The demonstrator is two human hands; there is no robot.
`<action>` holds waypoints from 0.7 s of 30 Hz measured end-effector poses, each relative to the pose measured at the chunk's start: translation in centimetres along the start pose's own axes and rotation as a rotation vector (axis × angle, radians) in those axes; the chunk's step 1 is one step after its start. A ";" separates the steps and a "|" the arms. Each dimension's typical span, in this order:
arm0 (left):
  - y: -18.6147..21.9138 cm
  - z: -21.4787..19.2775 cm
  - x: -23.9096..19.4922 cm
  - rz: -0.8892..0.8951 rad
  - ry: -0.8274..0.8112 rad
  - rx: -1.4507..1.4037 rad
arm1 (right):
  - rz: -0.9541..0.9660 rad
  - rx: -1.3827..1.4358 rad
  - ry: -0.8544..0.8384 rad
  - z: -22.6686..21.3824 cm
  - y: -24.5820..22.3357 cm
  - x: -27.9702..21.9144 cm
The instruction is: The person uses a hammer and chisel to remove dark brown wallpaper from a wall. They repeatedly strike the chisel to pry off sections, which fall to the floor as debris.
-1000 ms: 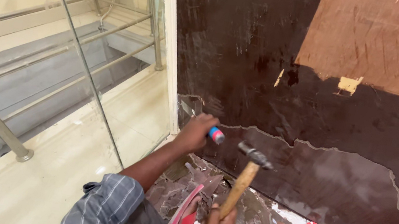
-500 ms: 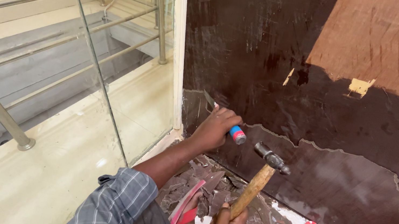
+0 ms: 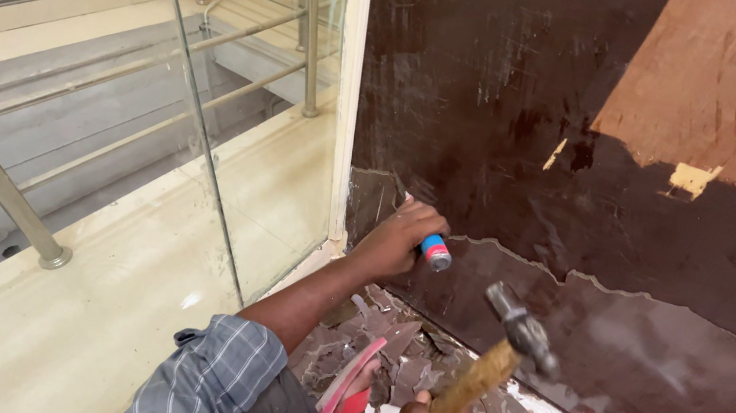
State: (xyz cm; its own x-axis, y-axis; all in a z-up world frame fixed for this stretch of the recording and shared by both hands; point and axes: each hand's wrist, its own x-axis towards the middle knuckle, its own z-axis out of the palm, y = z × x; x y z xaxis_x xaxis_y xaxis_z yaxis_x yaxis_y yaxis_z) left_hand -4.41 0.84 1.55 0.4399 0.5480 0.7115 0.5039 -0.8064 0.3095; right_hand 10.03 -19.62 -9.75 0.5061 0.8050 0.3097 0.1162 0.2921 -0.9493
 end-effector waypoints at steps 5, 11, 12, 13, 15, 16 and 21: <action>-0.5 0.1 0.0 -0.015 0.006 -0.005 | -0.022 -0.126 -0.119 1.1 1.0 0.7; -0.9 0.7 0.7 -0.017 -0.009 0.014 | 0.103 0.018 -0.082 0.4 1.9 0.7; -0.9 0.8 0.8 -0.025 -0.007 0.018 | 0.049 0.101 -0.031 0.4 2.1 0.7; -0.8 0.9 0.9 -0.033 -0.006 0.022 | 0.050 0.033 -0.061 0.6 2.3 0.9; -0.6 1.3 1.2 -0.053 -0.003 0.031 | 0.050 -0.106 -0.123 1.0 2.5 1.6; -0.5 1.5 1.3 -0.066 -0.004 0.036 | 0.112 -0.123 -0.154 0.7 2.5 1.9; -0.8 2.5 1.7 -0.087 -0.011 0.038 | 0.149 0.021 -0.096 -0.1 1.3 2.1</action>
State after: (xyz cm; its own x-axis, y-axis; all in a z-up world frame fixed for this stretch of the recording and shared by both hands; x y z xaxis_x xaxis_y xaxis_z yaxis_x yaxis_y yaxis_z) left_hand -2.16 2.96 0.94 0.4015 0.6178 0.6761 0.5682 -0.7470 0.3451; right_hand 11.35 -17.59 -10.37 0.4321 0.8855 0.1705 0.0277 0.1760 -0.9840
